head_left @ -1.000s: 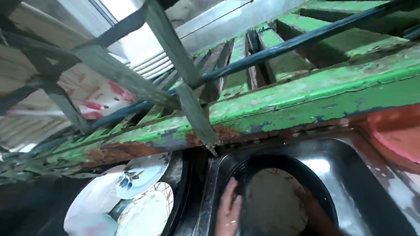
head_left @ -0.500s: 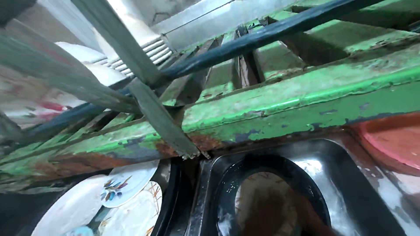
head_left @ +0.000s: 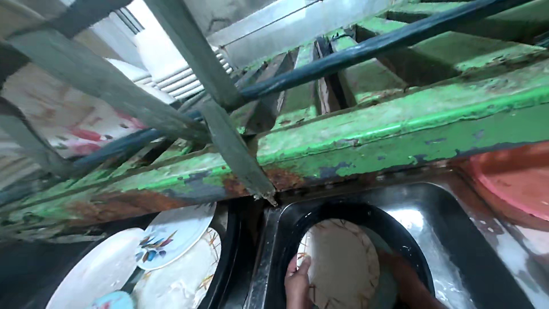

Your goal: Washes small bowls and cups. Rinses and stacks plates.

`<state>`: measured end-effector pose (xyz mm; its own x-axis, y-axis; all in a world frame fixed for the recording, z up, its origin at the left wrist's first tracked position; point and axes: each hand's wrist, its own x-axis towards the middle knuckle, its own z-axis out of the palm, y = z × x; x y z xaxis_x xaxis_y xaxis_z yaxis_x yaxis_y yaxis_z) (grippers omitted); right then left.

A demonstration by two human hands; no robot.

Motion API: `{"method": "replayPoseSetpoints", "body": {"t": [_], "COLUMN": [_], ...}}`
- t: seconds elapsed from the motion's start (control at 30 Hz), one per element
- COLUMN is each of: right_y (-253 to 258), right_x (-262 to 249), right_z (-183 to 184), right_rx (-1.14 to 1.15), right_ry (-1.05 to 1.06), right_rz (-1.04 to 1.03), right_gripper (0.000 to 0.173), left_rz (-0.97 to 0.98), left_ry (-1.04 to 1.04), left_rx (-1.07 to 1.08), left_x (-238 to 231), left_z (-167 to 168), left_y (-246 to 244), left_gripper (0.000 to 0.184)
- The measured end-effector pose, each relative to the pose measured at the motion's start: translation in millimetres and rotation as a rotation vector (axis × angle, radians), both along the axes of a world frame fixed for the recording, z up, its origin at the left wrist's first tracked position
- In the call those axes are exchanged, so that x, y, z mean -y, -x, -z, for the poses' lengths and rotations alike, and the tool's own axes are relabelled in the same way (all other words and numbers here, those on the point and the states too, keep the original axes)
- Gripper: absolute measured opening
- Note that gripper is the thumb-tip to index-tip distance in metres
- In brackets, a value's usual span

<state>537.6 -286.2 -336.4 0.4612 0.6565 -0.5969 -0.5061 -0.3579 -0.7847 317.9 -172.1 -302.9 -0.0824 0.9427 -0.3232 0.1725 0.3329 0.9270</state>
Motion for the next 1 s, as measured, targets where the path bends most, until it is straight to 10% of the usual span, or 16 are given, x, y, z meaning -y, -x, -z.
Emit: {"method": "replayPoseSetpoints", "body": {"t": [0.3, 0.63, 1.0], "right_y": [-2.5, -0.9, -3.6], "right_x": [10.8, -0.6, -2.9], "right_z": [-8.6, 14.0, 4.3], "right_rx": [0.539, 0.157, 0.217], "right_ry": [0.094, -0.008, 0.026], "right_rz": [-0.351, -0.047, 0.070], "right_gripper": [0.046, 0.042, 0.045], "left_rz": [0.105, 0.108, 0.154], "left_ry": [0.140, 0.111, 0.245], "left_rx": [-0.060, -0.291, 0.019], "left_x": [20.6, 16.0, 13.1], "left_z": [23.0, -14.0, -26.4], "left_y": [-10.9, -4.7, 0.5], "left_gripper": [0.032, 0.027, 0.018]}}
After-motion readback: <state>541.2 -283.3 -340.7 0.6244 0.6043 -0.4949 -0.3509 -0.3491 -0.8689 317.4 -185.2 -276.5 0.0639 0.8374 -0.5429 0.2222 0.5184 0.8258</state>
